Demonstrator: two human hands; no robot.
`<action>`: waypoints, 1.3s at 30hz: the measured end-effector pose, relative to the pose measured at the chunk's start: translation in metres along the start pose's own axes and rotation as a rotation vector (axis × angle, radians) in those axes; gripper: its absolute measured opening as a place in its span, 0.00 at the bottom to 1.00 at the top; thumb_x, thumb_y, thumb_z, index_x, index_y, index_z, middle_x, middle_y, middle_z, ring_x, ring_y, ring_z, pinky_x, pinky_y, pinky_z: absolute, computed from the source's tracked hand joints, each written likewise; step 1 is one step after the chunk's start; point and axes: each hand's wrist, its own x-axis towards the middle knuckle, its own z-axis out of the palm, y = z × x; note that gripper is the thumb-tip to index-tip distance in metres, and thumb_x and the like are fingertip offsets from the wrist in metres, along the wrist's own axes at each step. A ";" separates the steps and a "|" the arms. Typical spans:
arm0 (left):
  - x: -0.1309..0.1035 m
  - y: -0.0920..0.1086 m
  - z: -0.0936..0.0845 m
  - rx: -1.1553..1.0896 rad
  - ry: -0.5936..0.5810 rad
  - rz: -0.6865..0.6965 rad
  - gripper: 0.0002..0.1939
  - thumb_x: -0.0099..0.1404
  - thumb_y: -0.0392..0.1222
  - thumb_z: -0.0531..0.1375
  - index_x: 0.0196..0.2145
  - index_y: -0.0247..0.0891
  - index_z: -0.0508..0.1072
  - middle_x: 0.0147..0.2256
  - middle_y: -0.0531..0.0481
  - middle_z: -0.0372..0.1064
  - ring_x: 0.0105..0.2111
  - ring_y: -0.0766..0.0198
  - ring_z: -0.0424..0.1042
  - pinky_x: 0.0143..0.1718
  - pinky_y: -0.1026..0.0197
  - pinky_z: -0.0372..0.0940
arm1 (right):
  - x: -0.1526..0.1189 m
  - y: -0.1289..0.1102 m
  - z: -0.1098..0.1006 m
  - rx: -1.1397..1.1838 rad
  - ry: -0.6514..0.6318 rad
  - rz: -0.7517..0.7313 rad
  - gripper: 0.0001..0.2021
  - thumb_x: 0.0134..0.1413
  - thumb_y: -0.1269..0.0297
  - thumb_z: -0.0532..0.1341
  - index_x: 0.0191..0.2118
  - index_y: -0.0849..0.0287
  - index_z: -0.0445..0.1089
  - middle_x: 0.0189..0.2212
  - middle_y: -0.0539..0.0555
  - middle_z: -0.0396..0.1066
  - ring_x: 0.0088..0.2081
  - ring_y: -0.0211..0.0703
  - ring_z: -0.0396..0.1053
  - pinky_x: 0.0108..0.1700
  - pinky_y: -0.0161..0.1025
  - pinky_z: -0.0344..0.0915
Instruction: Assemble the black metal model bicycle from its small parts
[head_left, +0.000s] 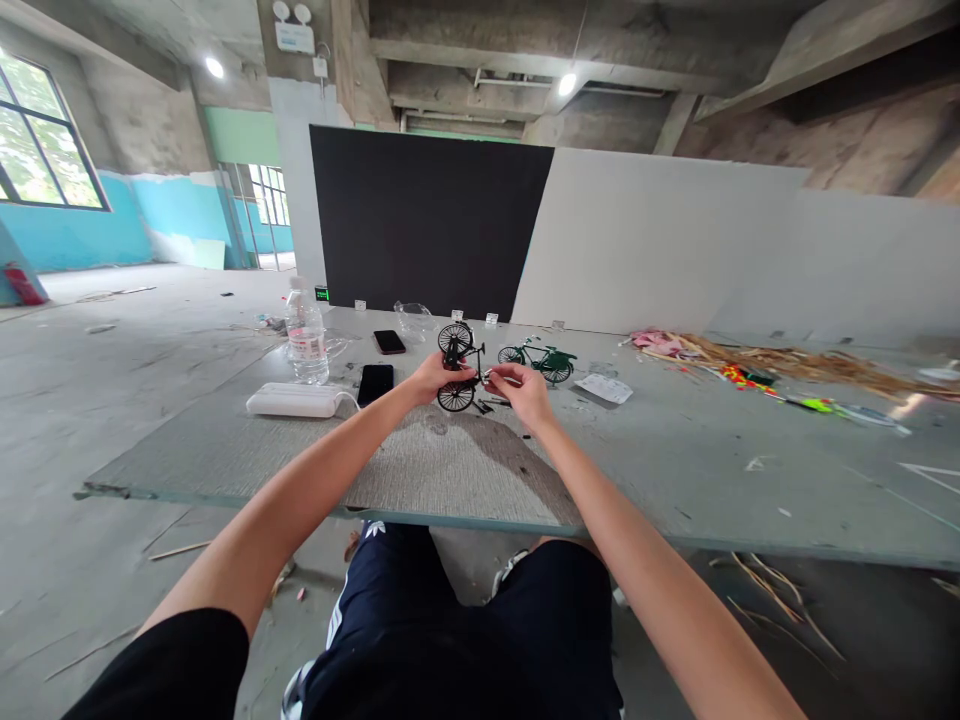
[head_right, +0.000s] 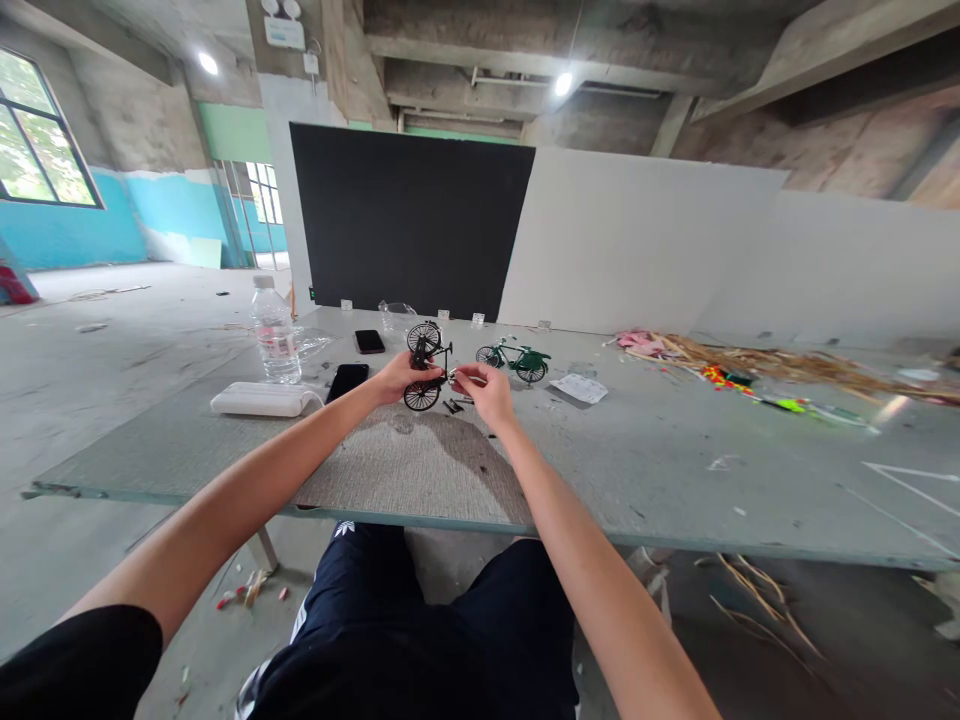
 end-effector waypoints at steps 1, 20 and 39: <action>0.000 0.001 0.001 -0.007 -0.006 0.000 0.22 0.48 0.42 0.76 0.33 0.32 0.70 0.31 0.50 0.71 0.31 0.66 0.72 0.36 0.61 0.66 | 0.001 0.001 -0.002 -0.005 0.003 0.004 0.26 0.38 0.42 0.75 0.35 0.58 0.74 0.33 0.55 0.78 0.34 0.47 0.78 0.47 0.52 0.78; 0.001 0.002 -0.004 -0.002 -0.087 0.033 0.23 0.50 0.42 0.75 0.36 0.34 0.68 0.31 0.47 0.74 0.34 0.60 0.77 0.40 0.56 0.69 | 0.005 -0.007 -0.016 -0.185 -0.017 -0.059 0.26 0.39 0.44 0.74 0.39 0.58 0.75 0.39 0.58 0.80 0.42 0.52 0.77 0.50 0.50 0.73; 0.001 0.000 0.001 -0.114 -0.022 0.003 0.25 0.48 0.42 0.76 0.37 0.33 0.67 0.33 0.45 0.77 0.34 0.59 0.79 0.44 0.51 0.71 | 0.000 -0.003 -0.008 -0.290 0.016 -0.213 0.22 0.48 0.44 0.70 0.37 0.59 0.78 0.35 0.58 0.80 0.38 0.52 0.78 0.46 0.50 0.74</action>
